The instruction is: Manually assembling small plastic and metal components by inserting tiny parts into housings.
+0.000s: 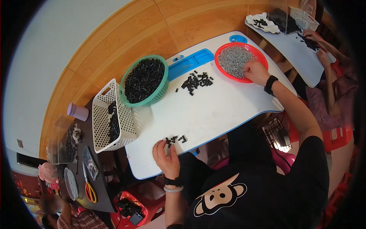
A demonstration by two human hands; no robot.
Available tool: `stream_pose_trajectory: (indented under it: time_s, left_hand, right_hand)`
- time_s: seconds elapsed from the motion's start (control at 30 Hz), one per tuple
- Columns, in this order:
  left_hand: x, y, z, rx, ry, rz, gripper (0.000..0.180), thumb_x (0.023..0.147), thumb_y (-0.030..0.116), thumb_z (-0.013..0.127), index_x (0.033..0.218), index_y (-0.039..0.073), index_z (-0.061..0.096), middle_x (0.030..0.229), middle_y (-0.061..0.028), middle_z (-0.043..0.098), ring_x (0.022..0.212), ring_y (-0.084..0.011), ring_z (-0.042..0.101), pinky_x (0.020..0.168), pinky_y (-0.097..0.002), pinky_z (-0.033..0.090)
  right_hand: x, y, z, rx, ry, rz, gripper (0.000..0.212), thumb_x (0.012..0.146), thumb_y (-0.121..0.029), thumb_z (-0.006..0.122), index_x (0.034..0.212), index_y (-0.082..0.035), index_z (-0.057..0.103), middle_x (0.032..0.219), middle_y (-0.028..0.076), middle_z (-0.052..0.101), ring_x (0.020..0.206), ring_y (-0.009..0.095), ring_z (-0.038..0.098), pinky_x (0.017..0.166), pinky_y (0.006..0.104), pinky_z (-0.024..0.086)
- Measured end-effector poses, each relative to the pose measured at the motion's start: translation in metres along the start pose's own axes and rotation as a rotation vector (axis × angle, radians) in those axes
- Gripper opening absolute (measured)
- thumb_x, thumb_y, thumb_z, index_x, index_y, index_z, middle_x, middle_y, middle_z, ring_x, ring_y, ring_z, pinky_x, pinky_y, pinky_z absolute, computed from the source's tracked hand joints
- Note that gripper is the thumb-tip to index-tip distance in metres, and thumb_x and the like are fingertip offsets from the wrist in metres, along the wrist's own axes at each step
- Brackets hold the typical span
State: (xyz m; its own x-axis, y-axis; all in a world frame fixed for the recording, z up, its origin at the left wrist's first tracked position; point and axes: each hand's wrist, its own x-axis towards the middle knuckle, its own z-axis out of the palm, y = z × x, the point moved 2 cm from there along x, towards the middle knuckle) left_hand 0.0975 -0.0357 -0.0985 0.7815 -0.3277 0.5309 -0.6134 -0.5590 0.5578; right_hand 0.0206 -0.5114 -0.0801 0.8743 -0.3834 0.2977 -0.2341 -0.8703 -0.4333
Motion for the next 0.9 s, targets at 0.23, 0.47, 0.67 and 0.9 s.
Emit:
stream_pose_trajectory:
  time_s: [0.23,0.47,0.67,0.9]
  left_hand:
    - [-0.003,-0.004,-0.002,-0.074,0.026,-0.047,0.032,0.076,0.002,0.068,0.106,0.000,0.058,0.111,-0.0163,0.058,0.104,-0.0345,0.055,0.092,-0.0400,0.043]
    - [-0.003,0.000,-0.004,-0.079,0.035,-0.062,0.029,0.077,0.001,0.067,0.105,0.000,0.059,0.112,-0.0158,0.057,0.104,-0.0335,0.055,0.092,-0.0395,0.044]
    - [-0.003,0.025,-0.018,-0.119,0.152,-0.017,0.025,0.077,-0.002,0.066,0.100,0.000,0.060,0.105,-0.0148,0.059,0.098,-0.0309,0.057,0.087,-0.0374,0.046]
    - [0.020,0.127,-0.061,-0.445,0.033,0.258,0.030,0.069,-0.002,0.074,0.098,-0.002,0.064,0.087,-0.0142,0.061,0.079,-0.0291,0.057,0.070,-0.0350,0.047]
  right_hand:
    - [-0.008,-0.031,-0.019,0.888,0.026,0.367,0.005,0.080,-0.003,0.064,0.078,-0.005,0.060,0.065,0.000,0.055,0.054,0.008,0.050,0.049,0.0226,0.037]
    - [-0.034,-0.108,-0.038,1.344,-0.071,0.224,0.002,0.082,-0.003,0.062,0.081,-0.003,0.059,0.073,0.003,0.056,0.053,0.008,0.050,0.047,0.0206,0.038]
    - [-0.057,-0.196,-0.057,1.602,-0.254,-0.113,0.005,0.077,0.005,0.062,0.078,0.001,0.060,0.094,0.010,0.058,0.058,0.009,0.051,0.053,0.0203,0.042]
    - [-0.081,-0.252,-0.041,1.370,-0.426,-0.311,0.007,0.076,0.003,0.066,0.079,0.000,0.062,0.092,0.008,0.059,0.081,0.011,0.055,0.071,0.0228,0.043]
